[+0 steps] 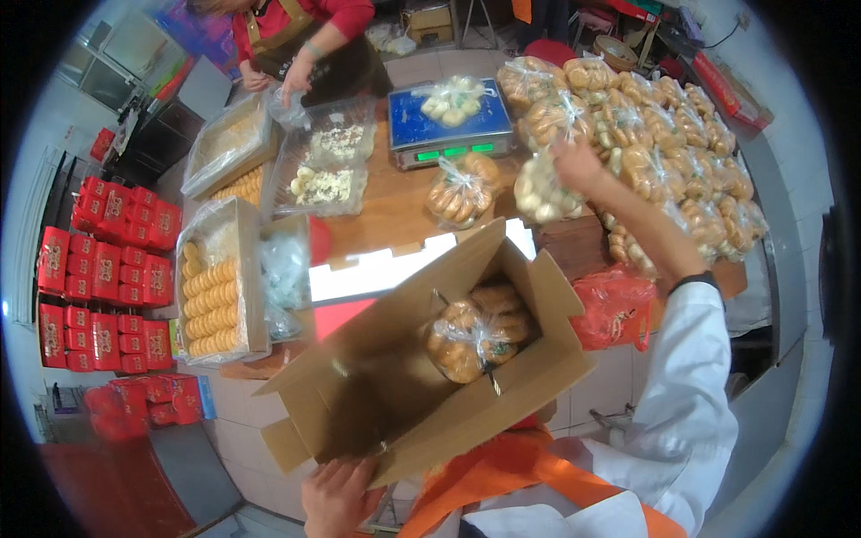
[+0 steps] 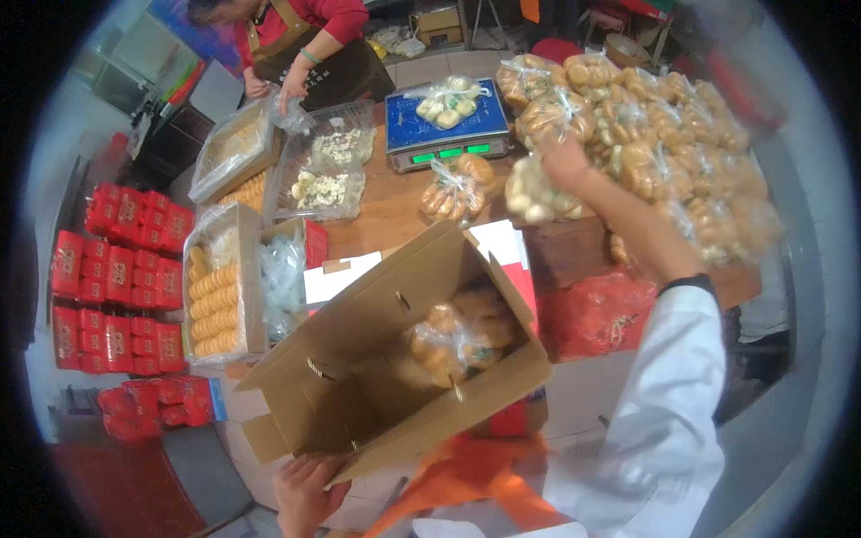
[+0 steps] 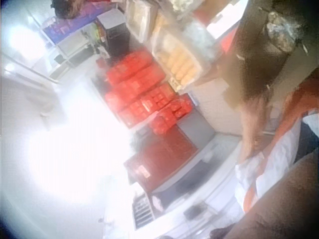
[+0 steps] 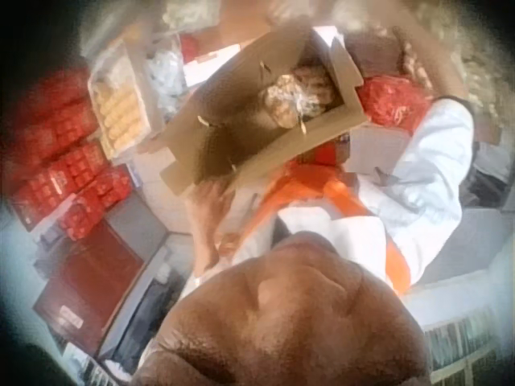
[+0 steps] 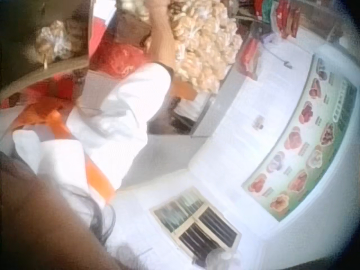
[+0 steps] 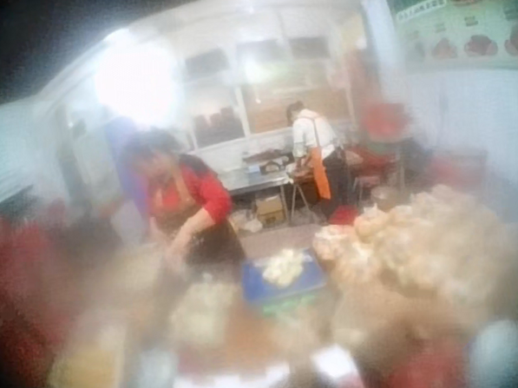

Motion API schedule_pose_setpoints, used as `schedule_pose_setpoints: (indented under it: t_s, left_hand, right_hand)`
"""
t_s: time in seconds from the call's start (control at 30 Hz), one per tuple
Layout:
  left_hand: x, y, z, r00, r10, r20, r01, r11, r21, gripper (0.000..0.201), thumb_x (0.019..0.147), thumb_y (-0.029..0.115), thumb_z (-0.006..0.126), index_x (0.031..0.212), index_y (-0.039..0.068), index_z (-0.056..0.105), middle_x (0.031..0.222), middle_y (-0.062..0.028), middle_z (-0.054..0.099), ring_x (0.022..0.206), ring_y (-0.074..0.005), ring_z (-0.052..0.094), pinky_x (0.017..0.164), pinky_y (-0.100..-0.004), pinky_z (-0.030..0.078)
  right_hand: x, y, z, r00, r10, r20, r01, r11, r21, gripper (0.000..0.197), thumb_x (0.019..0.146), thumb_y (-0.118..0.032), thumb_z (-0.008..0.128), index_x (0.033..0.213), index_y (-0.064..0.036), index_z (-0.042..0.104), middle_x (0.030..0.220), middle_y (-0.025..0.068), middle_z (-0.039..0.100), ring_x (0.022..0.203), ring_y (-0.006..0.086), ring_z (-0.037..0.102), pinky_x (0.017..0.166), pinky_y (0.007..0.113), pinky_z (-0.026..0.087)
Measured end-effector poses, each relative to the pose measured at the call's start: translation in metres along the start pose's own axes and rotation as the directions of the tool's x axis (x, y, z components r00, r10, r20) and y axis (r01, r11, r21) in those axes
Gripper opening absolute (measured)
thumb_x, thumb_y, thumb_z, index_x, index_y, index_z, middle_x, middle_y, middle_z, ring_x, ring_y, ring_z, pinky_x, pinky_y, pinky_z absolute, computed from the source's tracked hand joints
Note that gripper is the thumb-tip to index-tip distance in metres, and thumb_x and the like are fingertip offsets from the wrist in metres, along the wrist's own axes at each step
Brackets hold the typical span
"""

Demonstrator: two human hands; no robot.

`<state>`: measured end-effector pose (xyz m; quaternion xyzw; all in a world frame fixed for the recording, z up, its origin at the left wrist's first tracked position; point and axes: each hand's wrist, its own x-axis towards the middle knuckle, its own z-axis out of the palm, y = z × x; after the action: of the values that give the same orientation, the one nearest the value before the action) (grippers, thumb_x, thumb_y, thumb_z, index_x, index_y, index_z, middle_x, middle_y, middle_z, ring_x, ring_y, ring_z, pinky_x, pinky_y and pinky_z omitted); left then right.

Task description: The person repeatedly places individually wrapped pastries into red gift boxes, closes the boxes, and ties them with a decorative string. The person works at a counter with stacks of red boxes and trays of pastries visible.

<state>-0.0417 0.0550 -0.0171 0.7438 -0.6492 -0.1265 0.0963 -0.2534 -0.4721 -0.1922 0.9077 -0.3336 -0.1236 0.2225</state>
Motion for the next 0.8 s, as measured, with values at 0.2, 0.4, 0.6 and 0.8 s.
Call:
schedule_pose_setpoints:
  t_s: [0.2,0.4,0.6,0.8]
  left_hand:
    - [0.011,-0.008,-0.003,0.995,0.101,0.022,-0.101,0.995,0.007,0.03,0.068,0.022,0.066,0.092,0.006,0.057,0.079,-0.0041,0.06,0.075,-0.0211,0.059,0.064,-0.0321,0.047]
    - [0.006,-0.022,0.009,0.94,0.267,-0.211,-0.255,0.963,0.082,0.032,0.07,0.026,0.07,0.09,0.004,0.058,0.079,-0.0063,0.06,0.07,-0.021,0.059,0.059,-0.0316,0.047]
    - [-0.01,-0.016,0.016,0.783,0.379,-0.494,-0.341,0.925,0.169,0.025,0.072,0.019,0.068,0.09,0.003,0.062,0.085,-0.0085,0.063,0.077,-0.019,0.061,0.064,-0.0282,0.049]
    - [-0.04,-0.022,0.011,0.715,0.393,-0.579,-0.39,0.911,0.136,0.016,0.075,0.01,0.062,0.089,0.003,0.062,0.094,-0.0115,0.064,0.087,-0.0239,0.061,0.079,-0.0329,0.048]
  right_hand:
    - [-0.074,0.091,-0.176,0.959,0.231,-0.162,-0.119,0.852,0.509,0.024,0.075,-0.021,0.056,0.089,-0.0018,0.056,0.085,0.012,0.061,0.077,0.025,0.06,0.067,0.038,0.047]
    - [-0.154,0.141,-0.263,0.847,0.469,-0.252,-0.057,0.55,0.833,0.052,0.091,-0.035,0.047,0.13,-0.0021,0.039,0.116,0.0096,0.05,0.108,0.0182,0.047,0.094,0.032,0.037]
    - [-0.159,-0.004,-0.329,0.967,0.103,-0.232,0.129,0.588,0.798,0.039,0.088,-0.031,0.048,0.115,-0.0038,0.051,0.106,0.008,0.053,0.096,0.0159,0.053,0.08,0.03,0.044]
    - [-0.099,-0.212,-0.346,0.772,-0.633,-0.06,0.383,0.387,0.839,0.02,0.078,-0.016,0.048,0.076,0.0026,0.055,0.064,0.0179,0.053,0.059,0.0235,0.053,0.06,0.038,0.044]
